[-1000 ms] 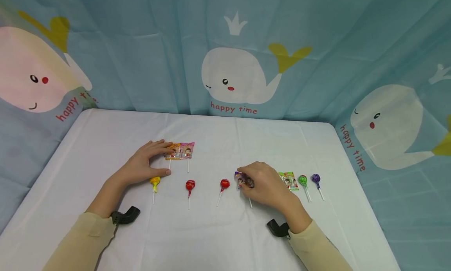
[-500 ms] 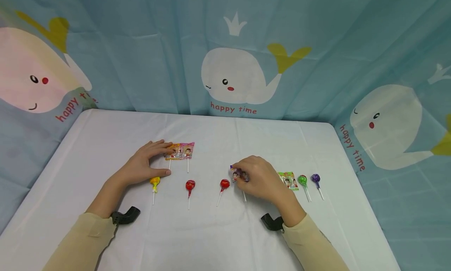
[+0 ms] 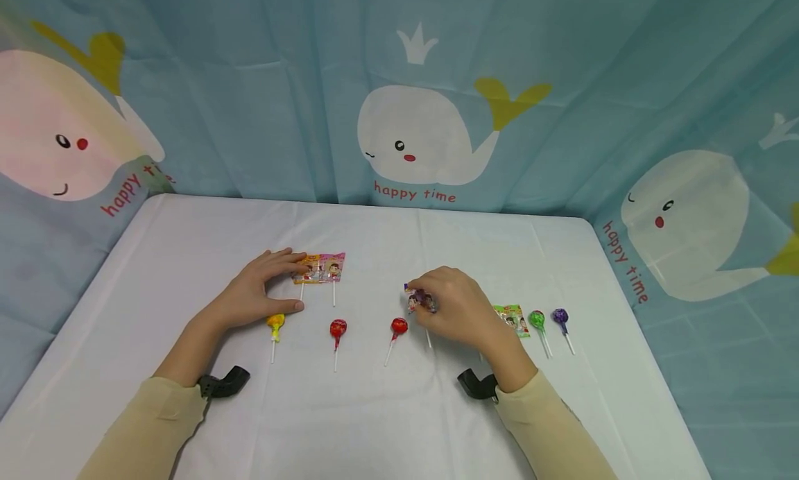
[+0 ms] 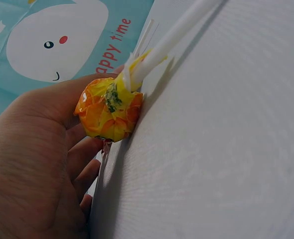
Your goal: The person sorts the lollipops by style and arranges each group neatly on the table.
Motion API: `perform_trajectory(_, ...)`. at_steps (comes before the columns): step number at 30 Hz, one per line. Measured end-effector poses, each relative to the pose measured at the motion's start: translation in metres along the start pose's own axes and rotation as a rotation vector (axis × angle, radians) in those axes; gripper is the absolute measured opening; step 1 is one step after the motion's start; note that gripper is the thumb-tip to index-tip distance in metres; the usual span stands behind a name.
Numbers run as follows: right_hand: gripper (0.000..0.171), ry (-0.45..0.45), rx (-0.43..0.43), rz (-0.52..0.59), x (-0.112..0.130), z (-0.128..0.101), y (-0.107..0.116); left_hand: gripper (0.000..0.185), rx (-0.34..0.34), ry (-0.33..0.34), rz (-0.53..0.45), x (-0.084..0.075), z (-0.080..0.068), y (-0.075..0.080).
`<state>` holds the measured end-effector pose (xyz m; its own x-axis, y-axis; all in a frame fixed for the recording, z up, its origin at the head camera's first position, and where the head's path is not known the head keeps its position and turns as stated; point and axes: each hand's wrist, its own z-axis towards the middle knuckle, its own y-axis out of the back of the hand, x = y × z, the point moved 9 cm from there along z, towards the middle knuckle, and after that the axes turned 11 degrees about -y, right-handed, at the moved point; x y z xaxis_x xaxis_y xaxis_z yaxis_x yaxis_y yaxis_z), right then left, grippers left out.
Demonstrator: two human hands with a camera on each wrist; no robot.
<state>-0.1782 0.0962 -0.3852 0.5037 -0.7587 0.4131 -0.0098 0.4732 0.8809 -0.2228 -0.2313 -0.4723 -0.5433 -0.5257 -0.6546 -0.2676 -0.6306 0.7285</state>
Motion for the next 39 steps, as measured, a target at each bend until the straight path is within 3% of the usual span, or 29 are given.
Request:
perform_trajectory(21, 0.027, -0.042, 0.001, 0.055, 0.002, 0.036, 0.001, 0.069, 0.007, 0.022, 0.006, 0.001, 0.000, 0.000)
perform_trajectory(39, 0.027, -0.058, 0.031, 0.034, 0.007, 0.062, -0.010, 0.070, -0.002, 0.007, -0.011, -0.001, 0.000, 0.001)
